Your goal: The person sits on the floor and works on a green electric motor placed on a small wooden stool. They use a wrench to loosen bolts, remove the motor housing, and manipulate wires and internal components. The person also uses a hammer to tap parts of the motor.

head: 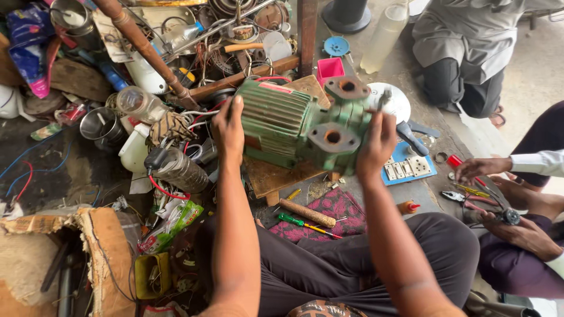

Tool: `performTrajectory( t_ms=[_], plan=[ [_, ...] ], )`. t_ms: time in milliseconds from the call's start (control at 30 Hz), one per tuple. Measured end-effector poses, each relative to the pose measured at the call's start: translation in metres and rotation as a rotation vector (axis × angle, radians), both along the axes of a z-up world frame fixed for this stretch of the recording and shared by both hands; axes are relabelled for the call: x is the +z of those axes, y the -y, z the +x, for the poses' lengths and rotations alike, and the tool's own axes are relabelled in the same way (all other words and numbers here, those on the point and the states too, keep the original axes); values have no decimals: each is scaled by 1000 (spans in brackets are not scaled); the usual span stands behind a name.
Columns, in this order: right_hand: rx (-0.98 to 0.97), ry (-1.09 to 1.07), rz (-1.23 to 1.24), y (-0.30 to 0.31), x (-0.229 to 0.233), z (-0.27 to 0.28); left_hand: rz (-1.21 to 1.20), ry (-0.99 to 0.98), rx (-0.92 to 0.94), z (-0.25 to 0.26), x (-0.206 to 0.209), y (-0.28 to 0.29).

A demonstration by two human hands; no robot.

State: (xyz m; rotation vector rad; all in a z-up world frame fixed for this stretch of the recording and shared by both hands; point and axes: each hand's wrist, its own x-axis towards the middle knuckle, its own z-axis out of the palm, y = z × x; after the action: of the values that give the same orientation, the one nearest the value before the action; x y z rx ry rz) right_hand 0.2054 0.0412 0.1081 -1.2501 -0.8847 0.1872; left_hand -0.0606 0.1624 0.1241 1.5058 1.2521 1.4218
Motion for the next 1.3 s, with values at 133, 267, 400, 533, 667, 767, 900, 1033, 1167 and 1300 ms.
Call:
performTrajectory(
  t_ms=[133,267,400,533,667,767,900,1033,1167,1300],
  plan=[
    [315,117,-75,-46,4,54,70,-137,411,21,-8,61],
    [489,97,-22,-94,-3,72,23,-71,540,38,-19,88],
    [9,145,-25,-69,-9,87,252,-329,627,33,-6,102],
    [-71,-24,-84,33,-38,52,509,-614,536,19,34,92],
    [417,-164,-405,79,-69,-18,493,-673,26,36,56,50],
    [506,-390,-195,49,-63,-40,471,-711,-299,55,60,32],
    [420,-180,-208,25,-54,-47,479,-831,-476,61,64,33],
    [260,56,-258,26,-56,-53,474,-1080,-516,71,74,39],
    [183,195,-283,26,-53,-54,467,-1085,-542,80,73,41],
    [204,342,-361,45,-49,-46,545,-1066,-522,77,63,39]
  ],
)
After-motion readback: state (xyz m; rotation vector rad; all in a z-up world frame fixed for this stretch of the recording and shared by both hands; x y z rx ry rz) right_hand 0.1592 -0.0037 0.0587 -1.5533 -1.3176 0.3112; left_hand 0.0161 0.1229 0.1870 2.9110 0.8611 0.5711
